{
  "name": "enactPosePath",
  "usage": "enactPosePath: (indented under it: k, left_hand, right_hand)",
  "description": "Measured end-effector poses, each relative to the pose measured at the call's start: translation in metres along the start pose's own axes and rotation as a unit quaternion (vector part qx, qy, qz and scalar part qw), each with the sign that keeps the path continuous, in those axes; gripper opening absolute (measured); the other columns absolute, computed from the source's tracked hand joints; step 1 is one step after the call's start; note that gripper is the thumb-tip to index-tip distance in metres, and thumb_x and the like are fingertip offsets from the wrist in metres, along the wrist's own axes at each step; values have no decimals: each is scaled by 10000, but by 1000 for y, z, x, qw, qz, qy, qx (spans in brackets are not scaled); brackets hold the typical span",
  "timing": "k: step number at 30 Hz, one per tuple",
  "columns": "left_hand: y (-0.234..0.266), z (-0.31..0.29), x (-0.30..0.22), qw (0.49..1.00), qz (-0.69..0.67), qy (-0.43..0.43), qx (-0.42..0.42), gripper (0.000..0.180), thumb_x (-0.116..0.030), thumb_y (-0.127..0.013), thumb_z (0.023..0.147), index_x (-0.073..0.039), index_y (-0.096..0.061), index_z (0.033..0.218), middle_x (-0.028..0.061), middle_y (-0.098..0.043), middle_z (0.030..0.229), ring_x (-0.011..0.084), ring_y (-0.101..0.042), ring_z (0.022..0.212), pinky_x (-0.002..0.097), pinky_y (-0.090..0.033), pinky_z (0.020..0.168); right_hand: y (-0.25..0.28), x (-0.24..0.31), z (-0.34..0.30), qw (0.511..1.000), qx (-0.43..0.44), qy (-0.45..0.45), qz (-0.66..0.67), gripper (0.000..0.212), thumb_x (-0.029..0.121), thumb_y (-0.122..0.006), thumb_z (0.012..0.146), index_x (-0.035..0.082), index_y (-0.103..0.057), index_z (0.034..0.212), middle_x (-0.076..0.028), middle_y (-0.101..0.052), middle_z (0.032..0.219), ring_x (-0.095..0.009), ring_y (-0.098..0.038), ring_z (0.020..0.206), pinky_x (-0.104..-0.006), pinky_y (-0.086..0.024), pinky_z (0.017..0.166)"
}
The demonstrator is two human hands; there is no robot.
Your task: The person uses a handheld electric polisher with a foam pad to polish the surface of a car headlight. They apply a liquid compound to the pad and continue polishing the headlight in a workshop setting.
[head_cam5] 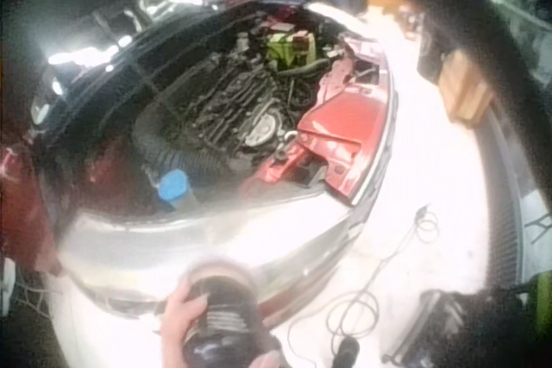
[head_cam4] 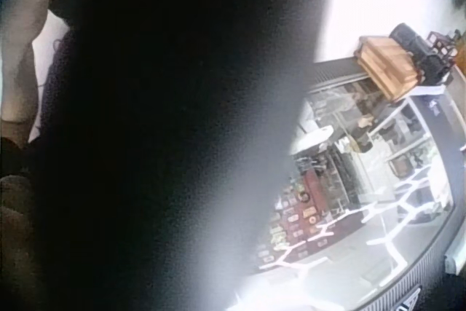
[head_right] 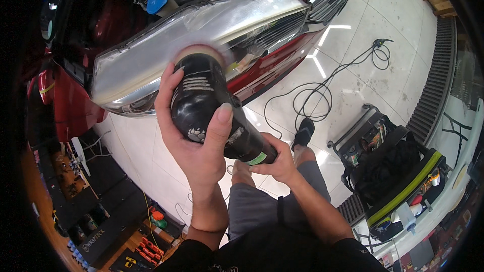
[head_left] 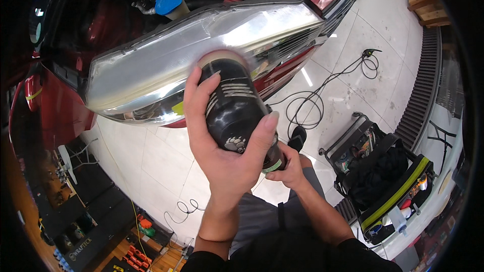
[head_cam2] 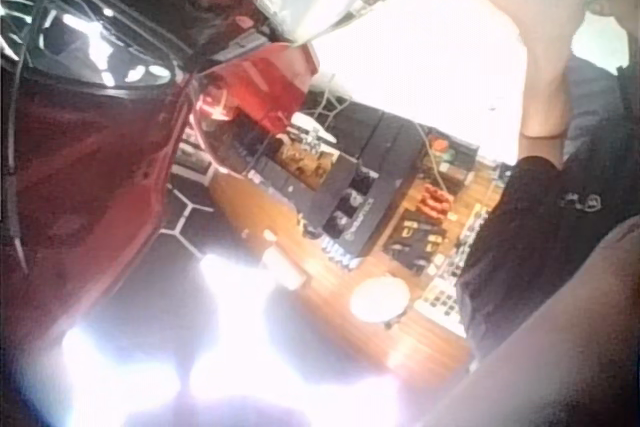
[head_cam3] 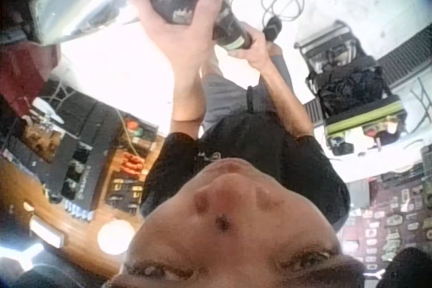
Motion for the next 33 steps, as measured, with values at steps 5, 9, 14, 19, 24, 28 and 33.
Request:
enactPosePath:
  k: [5, 9, 14, 19, 24, 28, 33]
  left_hand:
    - [22, -7, 7, 996, -62, 36, -57, 779, -180, -865, 769, -26, -484, 1431, 203, -370, 1587, 305, -526, 1329, 404, -482, 1089]
    - [51, -13, 7, 991, -57, 49, -113, 777, -327, -831, 826, -25, -470, 1444, 212, -377, 1602, 319, -545, 1325, 426, -494, 1093]
    - [45, -14, 7, 991, -37, 30, -123, 795, -359, -823, 836, -24, -456, 1457, 210, -376, 1605, 320, -550, 1320, 426, -503, 1082]
    - [17, -12, 3, 993, -28, 54, -106, 805, -345, -834, 826, -26, -453, 1460, 203, -365, 1608, 315, -544, 1322, 419, -491, 1092]
    - [-13, -11, 3, 994, -26, 45, -92, 814, -313, -854, 810, -31, -453, 1460, 196, -338, 1613, 316, -537, 1319, 414, -479, 1100]
    - [-37, -8, 1, 995, -40, 38, -84, 830, -249, -877, 785, -22, -449, 1459, 207, -325, 1609, 318, -531, 1321, 419, -478, 1101]
    - [-69, -5, 1, 999, 21, -6, -27, 822, -189, -881, 770, -13, -453, 1449, 230, -324, 1601, 332, -487, 1369, 421, -437, 1127]
  right_hand:
    - [-5, 1, 0, 997, 11, -13, -80, 806, 152, -961, 671, -16, -593, 1368, -71, -700, 1189, -131, -639, 1101, -310, -487, 1010]
    - [-18, 8, 2, 991, 17, -5, -133, 805, 198, -973, 662, -19, -612, 1348, -83, -711, 1165, -149, -657, 1082, -309, -499, 991]
    - [-8, 19, 9, 985, 28, 13, -167, 784, 205, -965, 659, -10, -628, 1333, -104, -715, 1158, -157, -671, 1064, -309, -508, 976]
    - [10, 18, 7, 991, 16, -1, -130, 780, 203, -957, 662, 3, -625, 1338, -92, -713, 1162, -152, -662, 1076, -307, -498, 988]
    - [31, 23, 4, 994, 10, -6, -109, 794, 191, -960, 655, 2, -615, 1344, -83, -706, 1180, -149, -651, 1093, -312, -487, 1004]
    - [47, 27, 5, 996, 10, -11, -93, 826, 185, -970, 639, -6, -602, 1353, -81, -697, 1197, -153, -642, 1114, -316, -480, 1017]
    - [71, 25, 6, 999, 4, -5, -48, 846, 175, -975, 625, -13, -594, 1356, -76, -689, 1201, -155, -635, 1121, -321, -474, 1025]
Point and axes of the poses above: each hand's wrist, its own z-axis towards the middle knuckle, its own y-axis out of the back of the hand, x = y × z, the point moved 9 cm from there along z, towards the middle knuckle
